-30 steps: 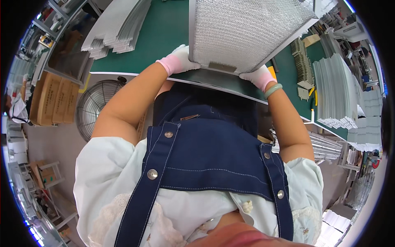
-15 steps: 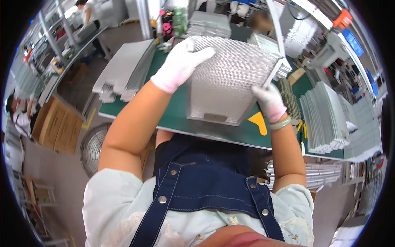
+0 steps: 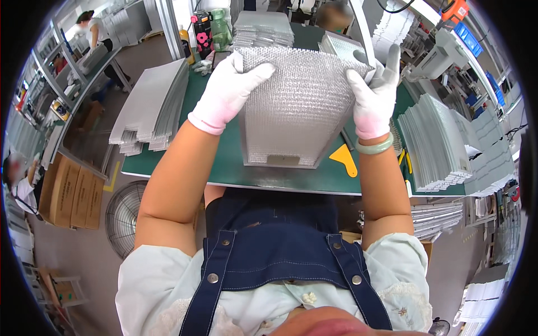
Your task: The person assembles rectangular metal frames by placing a mesh sheet onto a frame, inserting a plastic component, and securing the edges with a manual crimping tool. They repeat this process for multiple units, stacking the finished frames on the table.
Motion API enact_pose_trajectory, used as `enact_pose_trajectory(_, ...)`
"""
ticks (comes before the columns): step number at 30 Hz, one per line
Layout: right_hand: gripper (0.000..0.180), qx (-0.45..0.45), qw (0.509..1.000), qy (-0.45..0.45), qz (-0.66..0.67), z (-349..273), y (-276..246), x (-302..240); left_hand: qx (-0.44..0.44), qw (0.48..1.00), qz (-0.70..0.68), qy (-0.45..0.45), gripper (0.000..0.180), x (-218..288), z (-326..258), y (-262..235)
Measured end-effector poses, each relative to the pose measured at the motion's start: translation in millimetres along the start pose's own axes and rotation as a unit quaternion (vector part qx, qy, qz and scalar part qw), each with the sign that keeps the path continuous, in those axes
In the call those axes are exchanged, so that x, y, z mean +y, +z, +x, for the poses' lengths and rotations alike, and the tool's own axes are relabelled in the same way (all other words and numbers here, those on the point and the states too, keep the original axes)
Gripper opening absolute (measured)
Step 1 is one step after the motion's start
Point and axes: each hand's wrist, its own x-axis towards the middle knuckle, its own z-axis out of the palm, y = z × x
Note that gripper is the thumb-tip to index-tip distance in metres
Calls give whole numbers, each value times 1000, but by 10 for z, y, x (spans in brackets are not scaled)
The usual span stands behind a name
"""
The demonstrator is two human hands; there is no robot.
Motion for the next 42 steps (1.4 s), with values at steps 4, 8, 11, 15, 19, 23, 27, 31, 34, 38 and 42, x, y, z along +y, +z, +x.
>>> enact_pose_trajectory(4, 70, -163, 965, 40, -200, 278, -221, -211, -2, 1000, 10, 8, 34, -34, -32, -44)
enact_pose_trajectory(8, 50, -272, 935, 112, -200, 522, -350, -303, -5, 1000, -11, 7, 35, 22, -50, -9)
enact_pose_trajectory(11, 44, -290, 930, 148, -172, 609, -359, -352, -6, 1000, -8, 13, 36, -11, -22, -40)
enact_pose_trajectory(15, 41, -273, 937, 150, -159, 583, -333, -349, 13, 997, 73, 5, 37, -128, 13, -122)
enact_pose_trajectory(19, 42, -317, 908, 163, -220, 685, -375, -410, -7, 999, 22, 23, 36, -37, 7, -54)
enact_pose_trajectory(23, 38, -325, 898, 196, -224, 727, -290, -427, -9, 1000, -18, 0, 35, -21, 34, -62)
enact_pose_trajectory(27, 30, -343, 913, 184, -122, 716, -269, -423, -27, 998, -48, -4, 35, -2, 14, -76)
enact_pose_trajectory(31, 27, -354, 900, 173, -187, 784, -216, -460, -30, 999, -42, 15, 32, 69, 30, -32)
enact_pose_trajectory(34, 27, -336, 899, 151, -237, 669, -114, -659, -33, 999, -2, -15, 33, 220, -125, 44)
enact_pose_trajectory(38, 33, -373, 869, 124, -302, 415, -66, -809, -47, 986, -138, -85, 30, 181, -390, 232)
enact_pose_trajectory(42, 34, -380, 854, 264, -240, 196, -407, -404, -57, 968, -188, -156, 32, -315, -513, 287)
